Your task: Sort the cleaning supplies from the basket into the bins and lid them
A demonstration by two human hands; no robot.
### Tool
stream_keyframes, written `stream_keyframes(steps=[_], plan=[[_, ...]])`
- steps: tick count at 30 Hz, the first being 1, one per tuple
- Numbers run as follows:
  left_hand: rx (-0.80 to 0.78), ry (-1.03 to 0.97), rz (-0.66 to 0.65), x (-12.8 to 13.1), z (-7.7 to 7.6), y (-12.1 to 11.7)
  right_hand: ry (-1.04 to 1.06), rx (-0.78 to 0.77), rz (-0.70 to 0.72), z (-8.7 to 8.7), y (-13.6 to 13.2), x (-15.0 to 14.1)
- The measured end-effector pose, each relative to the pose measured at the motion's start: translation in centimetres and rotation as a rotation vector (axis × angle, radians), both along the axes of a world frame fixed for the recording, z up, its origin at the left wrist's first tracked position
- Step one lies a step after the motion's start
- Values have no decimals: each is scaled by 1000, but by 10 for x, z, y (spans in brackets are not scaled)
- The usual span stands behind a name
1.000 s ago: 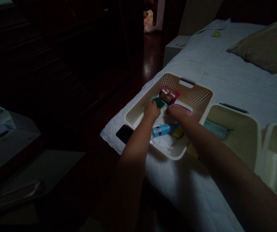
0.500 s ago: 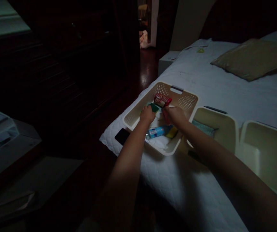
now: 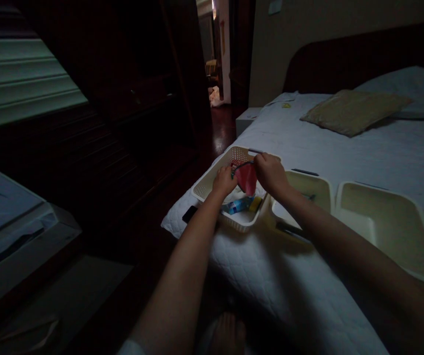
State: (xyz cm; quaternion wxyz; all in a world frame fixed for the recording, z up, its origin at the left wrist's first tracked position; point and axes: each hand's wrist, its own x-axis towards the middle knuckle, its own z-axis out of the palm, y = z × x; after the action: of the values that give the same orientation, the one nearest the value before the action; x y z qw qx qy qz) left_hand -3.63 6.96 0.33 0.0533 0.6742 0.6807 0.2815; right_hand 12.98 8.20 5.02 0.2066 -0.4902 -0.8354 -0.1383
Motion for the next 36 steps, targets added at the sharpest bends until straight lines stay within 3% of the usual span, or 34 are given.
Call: stream_keyframes(steps=[4,8,15,22,31,36], plan=[[161,-156,-86,10,21,-6,100,91,-49,40,-21,-1],[224,-331,-57,18,40,-18,141,73,-59,58,-44,0],[242,-694,-11,13,63,-35,166,-76,-121,47,-64,21],[165,-836,-22,14,64,-51,174,-248,-130,45,-79,53],[151,-774,-299,44,67,-48,342,-338,112,58,-80,44],[157,-755,-406,61,62,-44,296,-319,100,54,-73,44]])
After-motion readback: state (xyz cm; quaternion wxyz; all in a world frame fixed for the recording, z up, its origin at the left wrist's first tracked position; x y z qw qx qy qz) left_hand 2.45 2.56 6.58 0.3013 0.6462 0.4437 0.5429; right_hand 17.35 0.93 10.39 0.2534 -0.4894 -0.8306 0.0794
